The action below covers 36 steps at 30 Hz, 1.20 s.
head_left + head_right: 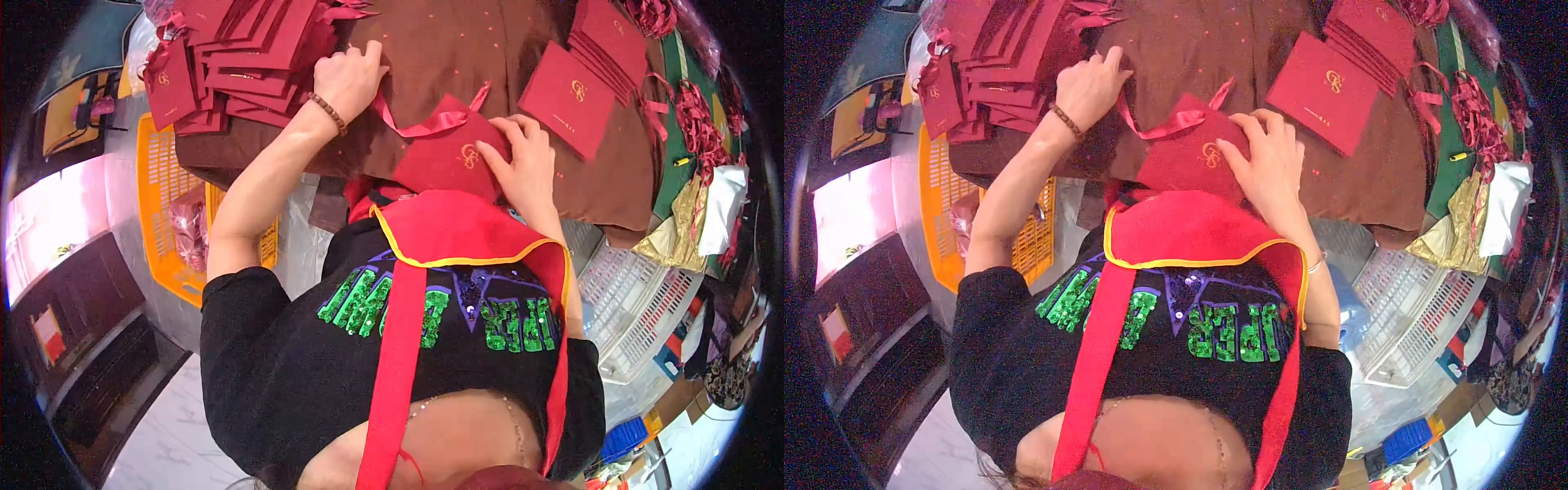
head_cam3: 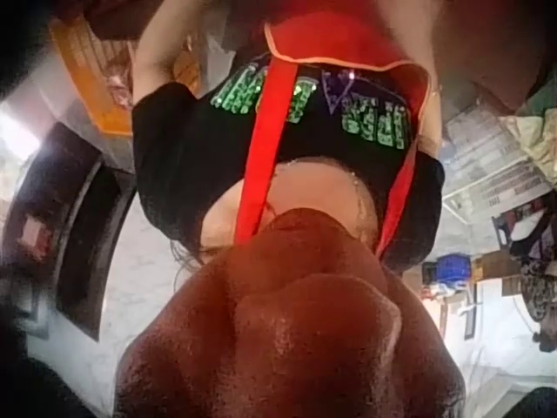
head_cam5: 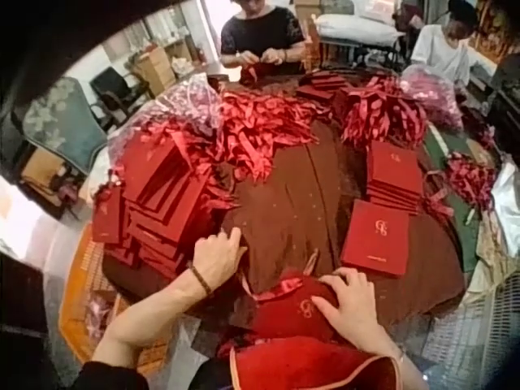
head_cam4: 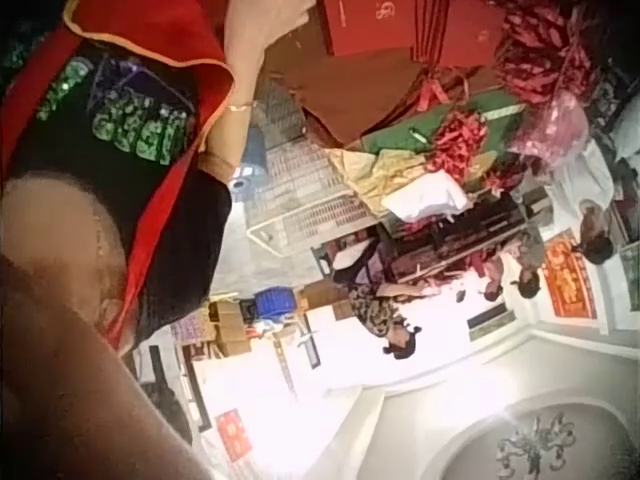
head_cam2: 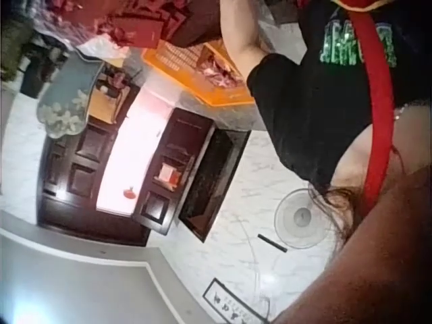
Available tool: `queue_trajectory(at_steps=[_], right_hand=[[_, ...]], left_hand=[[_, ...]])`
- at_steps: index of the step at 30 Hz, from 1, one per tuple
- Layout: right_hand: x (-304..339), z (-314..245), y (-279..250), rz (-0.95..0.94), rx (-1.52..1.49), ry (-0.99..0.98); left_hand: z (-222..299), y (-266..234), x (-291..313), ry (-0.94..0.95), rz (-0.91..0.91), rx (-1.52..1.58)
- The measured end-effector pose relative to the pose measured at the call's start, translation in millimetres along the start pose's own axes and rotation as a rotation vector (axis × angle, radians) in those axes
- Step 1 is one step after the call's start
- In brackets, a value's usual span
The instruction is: The person assembles red gift boxes and ties decorative ribbons onto them by hand.
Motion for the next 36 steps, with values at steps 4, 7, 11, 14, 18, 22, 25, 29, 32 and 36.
queue_trajectory(at_steps=[4, 7, 11, 14, 18, 22, 25, 29, 32, 36], right_hand=[[7, -2, -6, -0.043, -0.154, 0.082], [10, 1, -3, -0.019, -0.216, 0.109], [9, 5, 4, -0.025, -0.278, 0.147], [5, 5, 7, -0.038, -0.335, 0.142], [4, 12, 7, -0.055, -0.371, 0.101], [17, 31, 7, -0.218, -0.465, 0.232], [26, 35, 4, -0.158, -0.442, 0.172], [34, 42, 18, -0.357, -0.881, 0.594], [30, 52, 30, -0.414, -0.977, 0.616], [18, 50, 29, -0.427, -1.039, 0.588]], left_hand=[[-1, 18, -4, 0.031, 0.126, 0.066], [3, 13, -11, 0.114, 0.204, 0.384], [35, -41, -10, 0.136, 0.232, 1.058], [70, -54, -8, 0.232, 0.136, 1.309], [107, -19, 0, 0.362, 0.048, 1.182], [104, -7, -5, 0.277, -0.124, 1.128], [102, -8, -6, 0.246, -0.103, 1.309], [87, -24, -7, 0.066, -0.096, 1.530], [78, -25, 0, -0.057, -0.102, 1.508], [92, -25, 22, 0.146, -0.167, 1.202]])
Point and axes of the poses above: each hand's wrist, its own x-axis away from the middle knuckle, its own y-axis out of the palm, z = x × y, the point moved 4 cm from there along -x, towards the middle knuckle
